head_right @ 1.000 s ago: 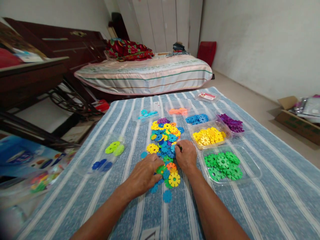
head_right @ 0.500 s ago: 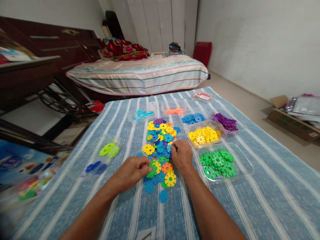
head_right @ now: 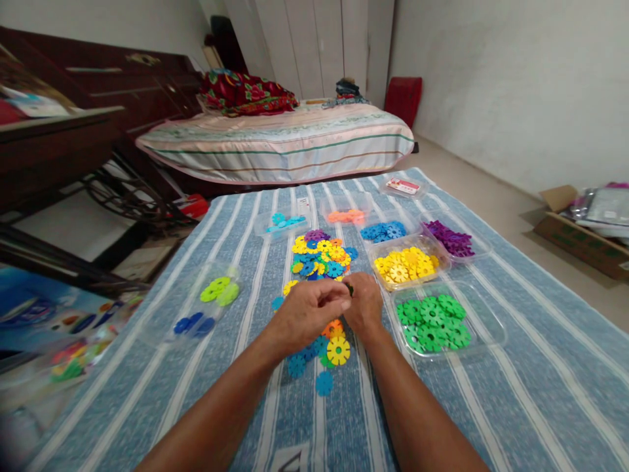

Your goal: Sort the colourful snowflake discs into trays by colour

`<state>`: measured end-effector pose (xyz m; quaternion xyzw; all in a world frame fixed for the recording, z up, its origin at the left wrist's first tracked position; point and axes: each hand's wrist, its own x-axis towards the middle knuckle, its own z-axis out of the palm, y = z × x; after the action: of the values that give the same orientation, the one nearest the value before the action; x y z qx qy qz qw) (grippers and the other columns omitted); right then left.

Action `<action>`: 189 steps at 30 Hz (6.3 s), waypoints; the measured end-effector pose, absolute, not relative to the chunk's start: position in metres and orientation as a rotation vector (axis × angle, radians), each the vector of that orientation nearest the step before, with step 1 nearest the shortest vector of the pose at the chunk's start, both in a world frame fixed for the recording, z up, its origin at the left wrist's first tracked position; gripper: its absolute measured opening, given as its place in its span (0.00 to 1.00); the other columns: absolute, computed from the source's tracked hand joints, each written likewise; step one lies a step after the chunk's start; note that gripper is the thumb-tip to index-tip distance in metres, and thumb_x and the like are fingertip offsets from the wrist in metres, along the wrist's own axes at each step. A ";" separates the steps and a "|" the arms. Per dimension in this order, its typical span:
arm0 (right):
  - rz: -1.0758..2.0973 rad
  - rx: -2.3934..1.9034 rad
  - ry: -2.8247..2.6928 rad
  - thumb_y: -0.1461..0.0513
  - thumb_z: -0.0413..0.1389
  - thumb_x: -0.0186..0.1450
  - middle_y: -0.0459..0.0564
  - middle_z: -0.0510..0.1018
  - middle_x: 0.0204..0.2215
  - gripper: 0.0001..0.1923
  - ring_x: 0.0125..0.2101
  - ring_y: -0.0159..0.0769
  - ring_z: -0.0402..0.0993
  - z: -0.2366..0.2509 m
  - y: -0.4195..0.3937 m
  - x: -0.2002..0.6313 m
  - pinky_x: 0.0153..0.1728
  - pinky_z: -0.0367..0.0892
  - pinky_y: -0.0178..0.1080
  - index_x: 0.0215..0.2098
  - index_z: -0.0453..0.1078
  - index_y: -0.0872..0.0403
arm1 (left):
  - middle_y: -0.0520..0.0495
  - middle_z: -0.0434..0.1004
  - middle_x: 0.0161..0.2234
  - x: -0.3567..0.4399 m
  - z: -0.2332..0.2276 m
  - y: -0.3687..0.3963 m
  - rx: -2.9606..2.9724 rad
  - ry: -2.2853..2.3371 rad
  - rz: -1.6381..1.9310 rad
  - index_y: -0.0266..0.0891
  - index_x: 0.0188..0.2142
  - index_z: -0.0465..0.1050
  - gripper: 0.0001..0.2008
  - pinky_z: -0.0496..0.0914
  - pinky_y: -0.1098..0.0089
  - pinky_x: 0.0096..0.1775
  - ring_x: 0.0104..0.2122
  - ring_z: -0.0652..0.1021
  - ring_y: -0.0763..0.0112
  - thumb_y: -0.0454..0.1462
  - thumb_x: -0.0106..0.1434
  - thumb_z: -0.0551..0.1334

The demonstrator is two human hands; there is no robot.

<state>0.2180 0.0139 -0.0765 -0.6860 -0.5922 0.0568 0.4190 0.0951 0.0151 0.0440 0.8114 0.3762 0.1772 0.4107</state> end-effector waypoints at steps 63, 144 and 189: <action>0.173 -1.685 -1.491 0.58 0.49 0.59 0.48 0.75 0.29 0.11 0.33 0.37 0.67 -0.078 0.012 0.219 0.37 0.59 0.38 0.28 0.71 0.53 | 0.56 0.66 0.20 0.001 0.022 0.024 1.937 1.383 0.398 0.38 0.29 0.67 0.05 0.60 0.74 0.27 0.23 0.68 0.74 0.37 0.53 0.58; 0.153 -1.693 -1.520 0.58 0.49 0.59 0.49 0.75 0.29 0.11 0.33 0.37 0.68 -0.073 0.011 0.223 0.38 0.61 0.39 0.29 0.71 0.53 | 0.51 0.73 0.25 0.026 0.019 -0.022 2.226 0.991 0.130 0.38 0.26 0.69 0.10 0.59 0.74 0.30 0.27 0.72 0.73 0.33 0.60 0.52; 0.188 -1.739 -1.527 0.54 0.48 0.59 0.50 0.76 0.29 0.15 0.33 0.39 0.69 -0.075 0.007 0.223 0.36 0.60 0.39 0.29 0.72 0.53 | 0.50 0.77 0.29 0.014 0.008 -0.007 2.170 1.341 0.552 0.38 0.39 0.76 0.18 0.66 0.74 0.34 0.28 0.73 0.72 0.29 0.53 0.53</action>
<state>0.2235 0.0067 -0.0749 -0.6870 -0.6031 0.0743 0.3984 0.0136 -0.0068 0.0075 0.8022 0.4958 0.2042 0.2625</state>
